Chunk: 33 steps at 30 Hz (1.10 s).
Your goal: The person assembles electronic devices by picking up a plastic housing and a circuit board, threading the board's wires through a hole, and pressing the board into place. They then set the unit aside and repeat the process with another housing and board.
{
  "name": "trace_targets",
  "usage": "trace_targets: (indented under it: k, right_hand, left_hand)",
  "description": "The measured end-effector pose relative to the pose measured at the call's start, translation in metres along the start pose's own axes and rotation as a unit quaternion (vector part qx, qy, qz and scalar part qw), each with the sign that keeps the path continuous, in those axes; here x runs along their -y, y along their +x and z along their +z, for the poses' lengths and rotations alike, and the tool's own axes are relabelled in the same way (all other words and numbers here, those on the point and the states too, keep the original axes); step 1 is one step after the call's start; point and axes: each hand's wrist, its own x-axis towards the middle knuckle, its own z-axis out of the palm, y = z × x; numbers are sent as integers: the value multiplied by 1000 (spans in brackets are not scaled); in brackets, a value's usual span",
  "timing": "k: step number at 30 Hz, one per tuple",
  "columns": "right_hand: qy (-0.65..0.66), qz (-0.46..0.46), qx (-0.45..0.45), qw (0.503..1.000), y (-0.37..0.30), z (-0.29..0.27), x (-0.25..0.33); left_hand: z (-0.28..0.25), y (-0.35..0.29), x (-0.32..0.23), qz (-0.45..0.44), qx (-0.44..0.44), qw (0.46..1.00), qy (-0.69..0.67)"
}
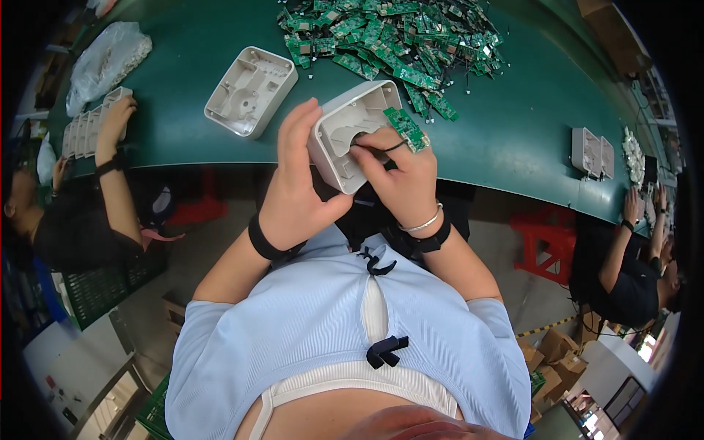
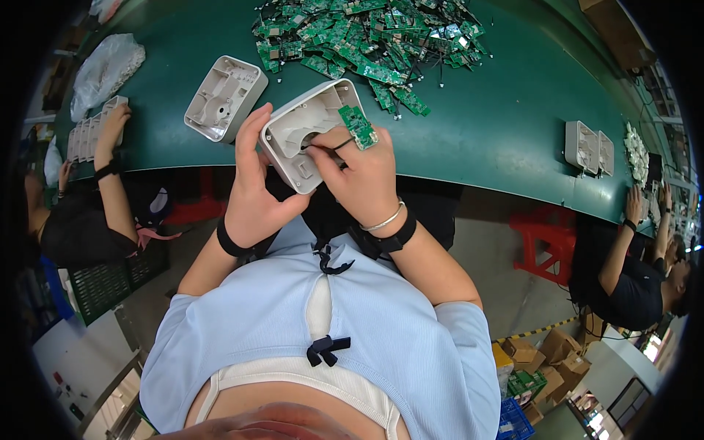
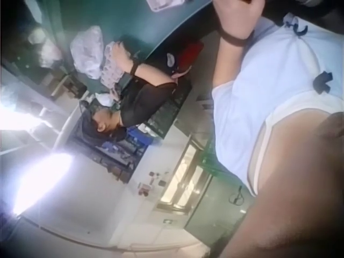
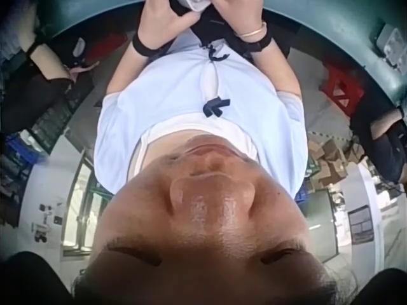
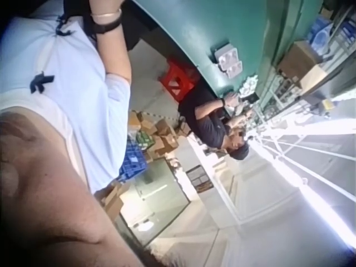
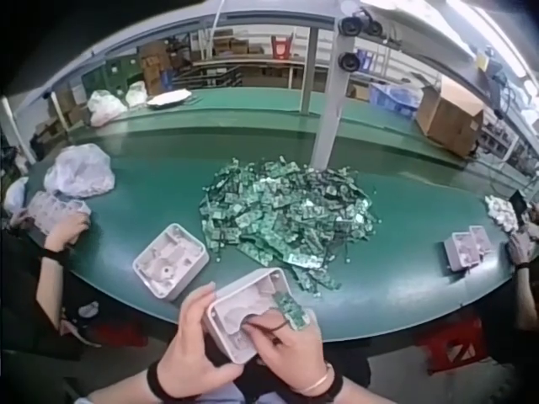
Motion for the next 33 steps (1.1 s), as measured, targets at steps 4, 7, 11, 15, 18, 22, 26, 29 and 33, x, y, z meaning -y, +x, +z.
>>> trace_targets:
  k: [4,7,11,15,18,22,26,29,33]
  right_hand:
    - [-140,-94,25,985,8,-21,5]
    - [-143,-61,-31,987,0,-28,3]
    - [-38,12,-91,995,-5,-26,-4]
    - [-72,-77,-60,993,4,-34,-3]
    - [-106,-165,-27,980,11,-41,0]
    - [-90,-216,36,972,11,-51,2]
    - [-51,-197,131,970,5,-49,-1]
    - [-3,-170,134,976,-1,-45,-8]
    - [-1,-171,135,976,-4,-40,-11]
  left_hand:
    - [-8,3,0,-23,2,998,-60]
    - [-13,5,1,-28,17,999,-25]
    - [-18,7,0,-31,24,999,-23]
    - [-21,9,0,-27,17,999,9]
    - [-24,7,0,-71,32,997,-15]
    - [-26,9,-1,-132,39,989,-50]
    - [-28,8,3,-157,35,985,-66]
    - [-29,8,6,-163,37,983,-76]
    - [-29,6,11,-170,38,980,-97]
